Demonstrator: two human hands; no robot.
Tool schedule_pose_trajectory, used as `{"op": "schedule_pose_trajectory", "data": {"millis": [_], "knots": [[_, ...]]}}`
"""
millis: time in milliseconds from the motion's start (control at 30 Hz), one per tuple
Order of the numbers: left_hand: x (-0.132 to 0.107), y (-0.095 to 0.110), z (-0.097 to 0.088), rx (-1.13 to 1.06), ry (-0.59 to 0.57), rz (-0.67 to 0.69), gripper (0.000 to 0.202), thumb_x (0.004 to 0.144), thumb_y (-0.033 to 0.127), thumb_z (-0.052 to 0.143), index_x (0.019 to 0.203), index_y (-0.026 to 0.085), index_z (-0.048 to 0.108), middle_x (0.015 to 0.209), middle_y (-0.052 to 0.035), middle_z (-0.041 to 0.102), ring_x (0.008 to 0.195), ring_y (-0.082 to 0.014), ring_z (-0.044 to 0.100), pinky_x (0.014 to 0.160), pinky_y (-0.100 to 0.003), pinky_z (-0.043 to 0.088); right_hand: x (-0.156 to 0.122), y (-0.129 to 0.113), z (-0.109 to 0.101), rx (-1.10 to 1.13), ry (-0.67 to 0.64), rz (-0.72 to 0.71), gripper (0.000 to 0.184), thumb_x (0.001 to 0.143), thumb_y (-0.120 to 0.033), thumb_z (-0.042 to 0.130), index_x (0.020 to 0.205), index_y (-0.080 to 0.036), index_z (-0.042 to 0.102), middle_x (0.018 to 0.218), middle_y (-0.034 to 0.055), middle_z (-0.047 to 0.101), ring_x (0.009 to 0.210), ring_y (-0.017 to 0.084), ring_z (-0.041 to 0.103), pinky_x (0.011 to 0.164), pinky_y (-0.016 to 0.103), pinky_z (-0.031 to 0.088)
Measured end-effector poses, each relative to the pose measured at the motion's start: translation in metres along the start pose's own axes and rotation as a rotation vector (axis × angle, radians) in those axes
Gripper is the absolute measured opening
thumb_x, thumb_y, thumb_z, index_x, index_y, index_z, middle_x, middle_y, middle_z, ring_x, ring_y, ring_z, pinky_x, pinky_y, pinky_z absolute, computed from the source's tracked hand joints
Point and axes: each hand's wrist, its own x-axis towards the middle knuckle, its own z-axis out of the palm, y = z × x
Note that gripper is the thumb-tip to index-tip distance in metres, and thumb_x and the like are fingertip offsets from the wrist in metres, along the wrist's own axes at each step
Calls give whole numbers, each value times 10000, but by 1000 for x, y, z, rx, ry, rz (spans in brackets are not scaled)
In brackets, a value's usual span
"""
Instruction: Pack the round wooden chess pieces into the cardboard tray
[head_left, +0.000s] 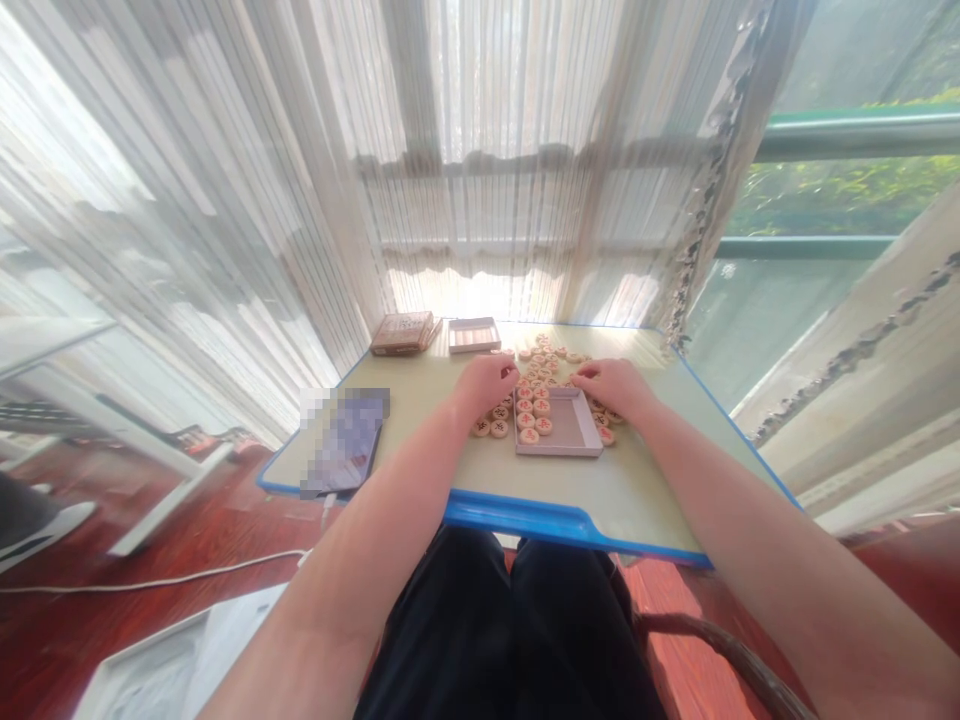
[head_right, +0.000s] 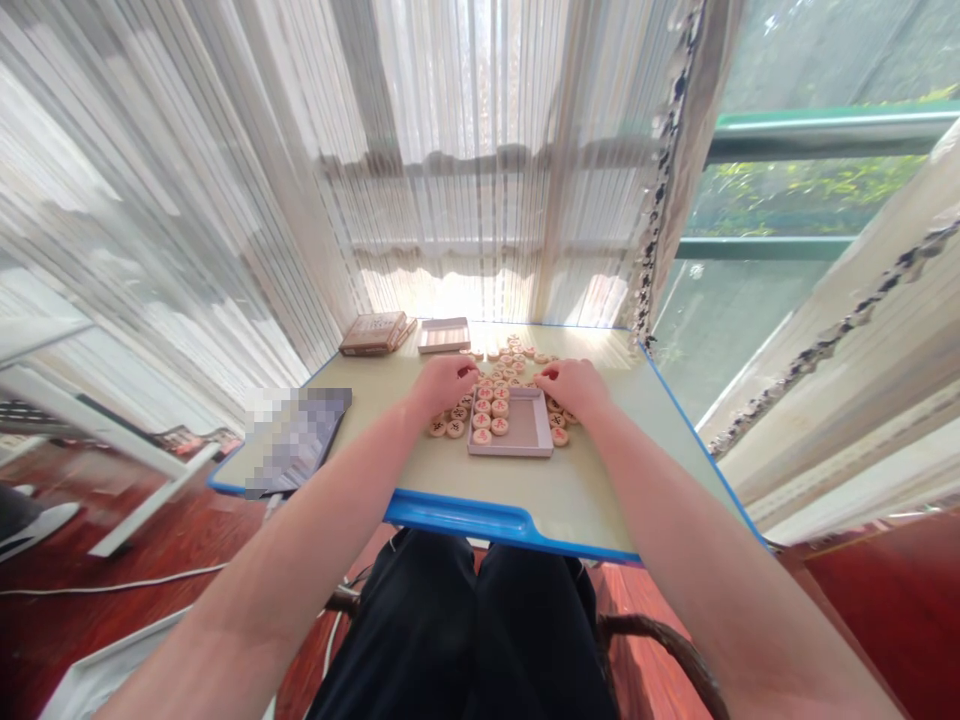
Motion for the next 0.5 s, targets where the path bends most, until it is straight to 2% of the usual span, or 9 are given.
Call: {"op": "schedule_pose_trajectory", "data": {"millis": [333,500], "knots": [[-1,1,-2,-19,6,-19,230,770,247,454,670,169,645,626,-20,622,593,-141,506,555,-255,350,5,6,6,61,47,41,345,762,-399,518,982,-239,730,946,44,722,947,243,604,844,344,459],[-1,1,-1,-4,-12,-8,222,771,248,467,702,180,668,654,-20,638,607,-147,519,563,-258,360,3,4,5,40,68,51,314,732,-422,549,897,-233,737,887,46,726,917,244,612,819,338,465]]}}
